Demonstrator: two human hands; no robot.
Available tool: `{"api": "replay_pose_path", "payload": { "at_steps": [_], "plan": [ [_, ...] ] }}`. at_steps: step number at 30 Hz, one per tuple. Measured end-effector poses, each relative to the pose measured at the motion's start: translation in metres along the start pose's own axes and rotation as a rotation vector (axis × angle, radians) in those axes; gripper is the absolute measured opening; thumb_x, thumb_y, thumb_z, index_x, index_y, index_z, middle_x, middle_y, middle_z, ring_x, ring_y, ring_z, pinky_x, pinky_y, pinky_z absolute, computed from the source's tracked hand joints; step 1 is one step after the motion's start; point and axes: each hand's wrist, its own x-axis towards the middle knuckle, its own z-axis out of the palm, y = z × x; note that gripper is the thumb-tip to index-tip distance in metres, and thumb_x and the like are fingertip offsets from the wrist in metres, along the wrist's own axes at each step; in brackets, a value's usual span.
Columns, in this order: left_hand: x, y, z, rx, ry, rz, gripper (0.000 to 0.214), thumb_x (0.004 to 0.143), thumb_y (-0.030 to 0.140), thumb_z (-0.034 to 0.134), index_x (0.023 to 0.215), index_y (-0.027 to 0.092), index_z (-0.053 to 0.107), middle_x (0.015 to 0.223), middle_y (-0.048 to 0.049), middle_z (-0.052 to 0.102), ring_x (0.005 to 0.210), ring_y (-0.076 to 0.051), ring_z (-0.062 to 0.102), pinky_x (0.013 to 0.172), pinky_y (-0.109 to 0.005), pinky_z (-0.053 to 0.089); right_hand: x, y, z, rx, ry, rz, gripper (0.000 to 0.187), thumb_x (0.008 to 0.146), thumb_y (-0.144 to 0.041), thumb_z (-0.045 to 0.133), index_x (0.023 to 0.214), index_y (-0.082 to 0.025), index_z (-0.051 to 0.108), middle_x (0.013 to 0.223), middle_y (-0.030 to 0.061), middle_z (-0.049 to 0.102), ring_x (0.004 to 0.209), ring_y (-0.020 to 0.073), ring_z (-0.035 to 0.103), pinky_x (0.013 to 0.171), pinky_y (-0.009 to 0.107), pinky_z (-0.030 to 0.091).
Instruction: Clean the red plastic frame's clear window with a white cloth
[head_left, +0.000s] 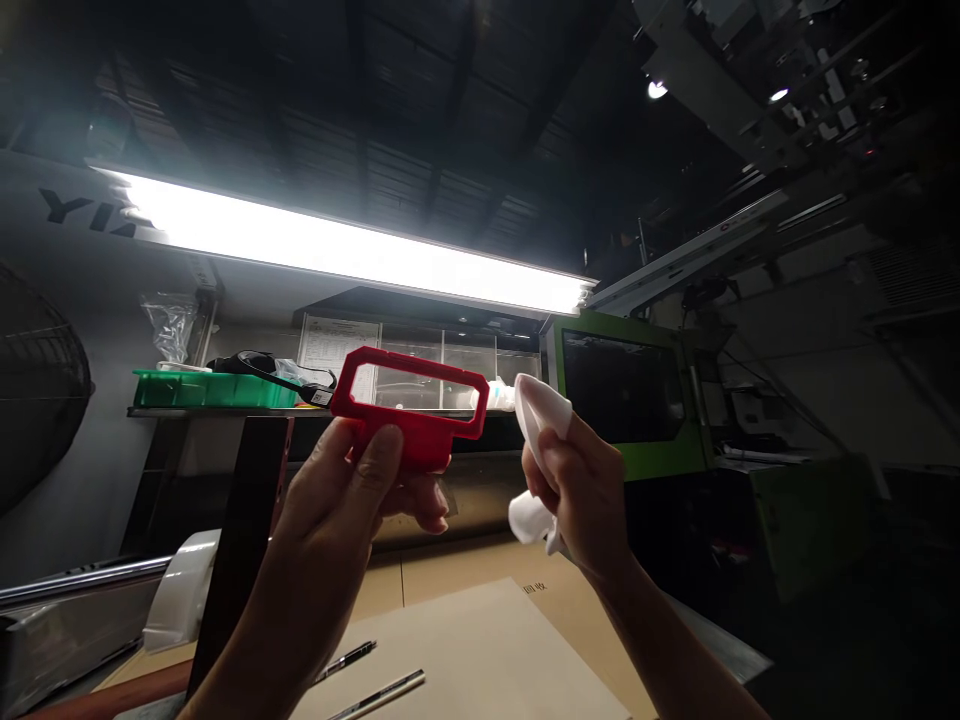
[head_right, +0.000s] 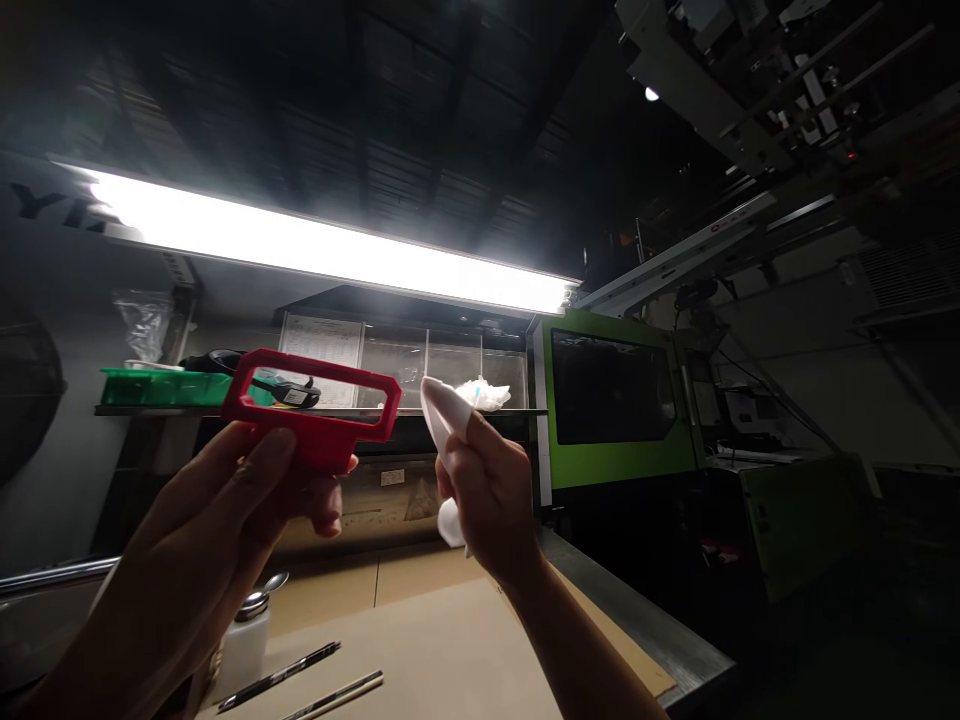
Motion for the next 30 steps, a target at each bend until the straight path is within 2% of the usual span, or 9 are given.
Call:
{"api": "replay_pose_path", "payload": {
  "at_steps": [2,4,8,10,13,16,19,25,30],
  "plan": [
    [0.000,0.000,0.001,0.010,0.010,0.003,0.016,0.086,0.034,0.053,0.079,0.019,0.057,0.059,0.0039,0.066,0.052,-0.011,0.060,0.053,-0.021,0.052,0.000,-0.005,-0.002,-0.269,-0.030,-0.272,0.046,0.084,-0.009,0.039,0.122,-0.025,0.059,0.056,-0.0052,0.040,0.046,0.0083,0.036,0.043,0.023,0.032],
    [0.000,0.000,0.002,0.025,0.016,-0.002,0.017,0.086,0.035,0.053,0.080,0.020,0.057,0.059,0.0039,0.066,0.052,-0.011,0.060,0.053,-0.021,0.052,0.004,-0.010,-0.003,-0.519,-0.063,-0.498,0.050,0.083,-0.005,0.041,0.126,-0.025,0.056,0.058,-0.0048,0.040,0.047,0.0085,0.034,0.044,0.024,0.031],
    [-0.001,0.001,0.004,0.033,0.004,0.002,0.018,0.086,0.036,0.053,0.082,0.019,0.059,0.060,0.0023,0.066,0.052,-0.012,0.060,0.052,-0.022,0.052,0.013,-0.013,-0.002,-0.877,-0.067,-0.737,0.044,0.083,-0.008,0.045,0.122,-0.022,0.060,0.055,-0.0051,0.037,0.046,0.0088,0.029,0.044,0.024,0.027],
    [-0.001,0.001,0.005,0.018,0.000,0.013,0.017,0.086,0.034,0.053,0.082,0.019,0.059,0.058,0.0027,0.065,0.052,-0.012,0.060,0.051,-0.022,0.052,0.016,-0.010,-0.003,-0.979,-0.077,-0.753,0.036,0.085,-0.012,0.045,0.115,-0.020,0.064,0.057,-0.0039,0.041,0.047,0.0086,0.032,0.046,0.024,0.028],
    [-0.001,0.001,0.004,0.006,-0.006,0.011,0.014,0.086,0.031,0.053,0.081,0.019,0.058,0.057,0.0034,0.065,0.050,-0.011,0.060,0.051,-0.021,0.051,0.017,-0.003,-0.006,-1.040,-0.040,-0.690,0.033,0.087,-0.015,0.043,0.111,-0.018,0.066,0.059,-0.0037,0.044,0.047,0.0075,0.031,0.046,0.024,0.027],
    [0.000,0.001,0.003,0.024,0.009,0.008,0.015,0.086,0.033,0.053,0.080,0.019,0.057,0.058,0.0032,0.066,0.049,-0.011,0.060,0.052,-0.022,0.051,0.016,0.000,-0.010,-0.951,0.037,-0.571,0.036,0.086,-0.010,0.041,0.112,-0.018,0.065,0.056,-0.0051,0.039,0.045,0.0071,0.027,0.044,0.023,0.025],
    [0.001,0.001,0.003,0.032,0.016,0.027,0.018,0.086,0.034,0.052,0.081,0.018,0.058,0.058,0.0022,0.065,0.051,-0.011,0.060,0.051,-0.021,0.051,0.015,-0.004,-0.011,-0.815,0.058,-0.495,0.040,0.085,-0.006,0.038,0.113,-0.019,0.063,0.057,-0.0053,0.035,0.045,0.0072,0.027,0.044,0.023,0.024],
    [0.003,-0.001,0.005,0.019,-0.010,0.035,0.014,0.085,0.032,0.053,0.082,0.019,0.057,0.057,0.0034,0.063,0.051,-0.012,0.060,0.054,-0.023,0.051,0.009,-0.025,-0.001,-0.871,-0.058,-0.591,0.041,0.086,-0.008,0.041,0.121,-0.019,0.060,0.055,-0.0057,0.034,0.045,0.0075,0.026,0.045,0.023,0.026],
    [0.002,0.000,0.007,-0.012,-0.017,0.005,0.010,0.084,0.031,0.055,0.082,0.021,0.055,0.056,0.0056,0.062,0.056,-0.011,0.061,0.057,-0.022,0.050,0.005,-0.037,0.010,-1.025,-0.169,-0.618,0.034,0.090,-0.014,0.042,0.117,-0.018,0.064,0.050,-0.0057,0.039,0.043,0.0067,0.029,0.045,0.023,0.024]
  ]
}}
